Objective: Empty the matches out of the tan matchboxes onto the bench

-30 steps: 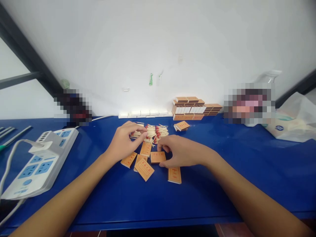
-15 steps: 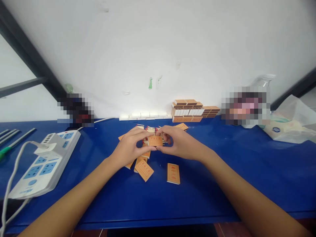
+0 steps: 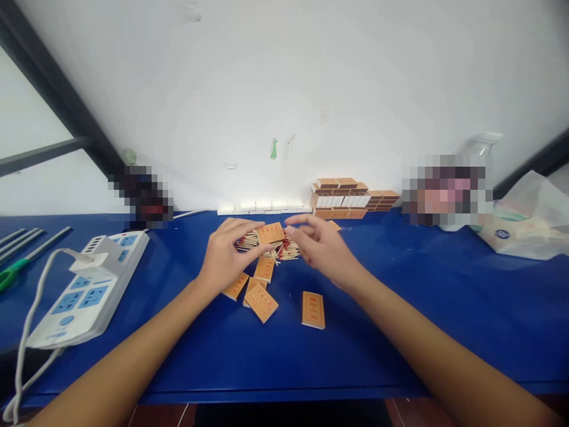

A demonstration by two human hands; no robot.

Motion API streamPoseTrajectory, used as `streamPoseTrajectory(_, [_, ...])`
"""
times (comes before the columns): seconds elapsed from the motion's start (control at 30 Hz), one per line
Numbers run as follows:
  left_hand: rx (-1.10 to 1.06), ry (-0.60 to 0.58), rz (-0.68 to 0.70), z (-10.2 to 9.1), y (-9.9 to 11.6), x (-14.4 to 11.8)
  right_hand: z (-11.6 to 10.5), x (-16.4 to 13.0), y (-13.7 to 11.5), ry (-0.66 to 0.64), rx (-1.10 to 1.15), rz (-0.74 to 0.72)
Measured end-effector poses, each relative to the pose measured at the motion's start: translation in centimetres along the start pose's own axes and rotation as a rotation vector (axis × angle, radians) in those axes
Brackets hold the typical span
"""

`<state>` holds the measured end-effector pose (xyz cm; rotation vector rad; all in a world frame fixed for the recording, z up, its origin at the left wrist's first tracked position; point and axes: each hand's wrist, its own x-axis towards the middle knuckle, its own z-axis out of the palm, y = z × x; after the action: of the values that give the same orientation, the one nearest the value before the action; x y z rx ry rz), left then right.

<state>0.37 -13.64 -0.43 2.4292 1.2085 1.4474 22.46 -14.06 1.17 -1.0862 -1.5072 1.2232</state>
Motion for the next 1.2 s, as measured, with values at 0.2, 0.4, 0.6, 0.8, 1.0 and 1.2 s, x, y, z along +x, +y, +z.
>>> streamPoseTrajectory(0.2, [-0.025,-0.013,0.002,-0.1,0.2,-0.1,0.0,0.0,0.0,0.030,0.125,0.104])
streamPoseTrajectory(0.4, [-0.066,-0.039,-0.002,0.2,0.0,-0.2,0.1,-0.2,-0.2,-0.137,0.146,0.162])
streamPoseTrajectory(0.6, [-0.035,-0.033,0.025,0.2,-0.1,-0.3,0.2,-0.1,0.0,-0.049,0.099,0.147])
streamPoseTrajectory(0.8, [-0.031,-0.061,0.062,0.4,-0.2,-0.5,0.3,-0.1,0.6,-0.173,0.013,0.106])
streamPoseTrajectory(1.0, [-0.008,-0.076,0.055,0.5,-0.5,-0.5,-0.2,0.5,1.0,-0.036,0.045,0.120])
streamPoseTrajectory(1.2, [0.033,-0.053,0.014,0.2,-1.1,-0.5,-1.6,1.4,0.9,0.100,-0.018,0.080])
